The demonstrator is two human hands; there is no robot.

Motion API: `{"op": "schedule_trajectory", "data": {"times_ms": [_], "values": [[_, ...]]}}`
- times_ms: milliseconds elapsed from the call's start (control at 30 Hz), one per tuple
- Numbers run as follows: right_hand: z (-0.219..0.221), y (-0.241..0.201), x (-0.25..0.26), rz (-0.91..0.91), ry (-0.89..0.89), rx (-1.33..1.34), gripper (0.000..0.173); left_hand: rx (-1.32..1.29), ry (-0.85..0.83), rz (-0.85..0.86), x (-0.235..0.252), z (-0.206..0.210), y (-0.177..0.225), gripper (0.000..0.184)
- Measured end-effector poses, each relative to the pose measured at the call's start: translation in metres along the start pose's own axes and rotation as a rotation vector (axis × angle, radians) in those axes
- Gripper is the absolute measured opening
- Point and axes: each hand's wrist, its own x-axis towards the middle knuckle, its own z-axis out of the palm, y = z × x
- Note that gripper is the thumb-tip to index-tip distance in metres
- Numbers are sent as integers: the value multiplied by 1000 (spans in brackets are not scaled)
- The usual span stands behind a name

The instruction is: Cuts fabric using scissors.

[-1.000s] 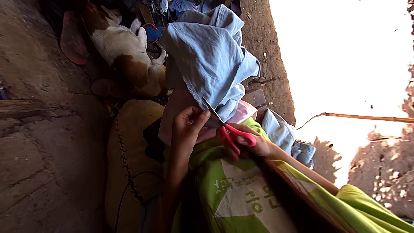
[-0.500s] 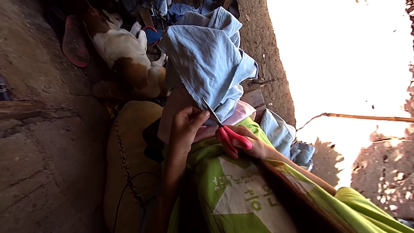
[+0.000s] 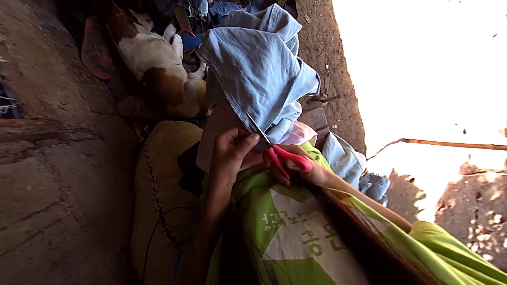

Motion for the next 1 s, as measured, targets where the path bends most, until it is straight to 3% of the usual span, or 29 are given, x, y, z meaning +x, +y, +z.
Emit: {"op": "schedule_trajectory", "data": {"times_ms": [267, 533, 1000], "values": [[0, 4, -9, -81, 11, -124, 36, 58, 41, 63, -1, 4, -3, 15], [1, 2, -5, -19, 47, -156, 53, 103, 18, 151, 0, 6, -11, 16], [-2, 8, -8, -94, 48, -180, 41, 82, 43, 115, 2, 9, -14, 16]]}}
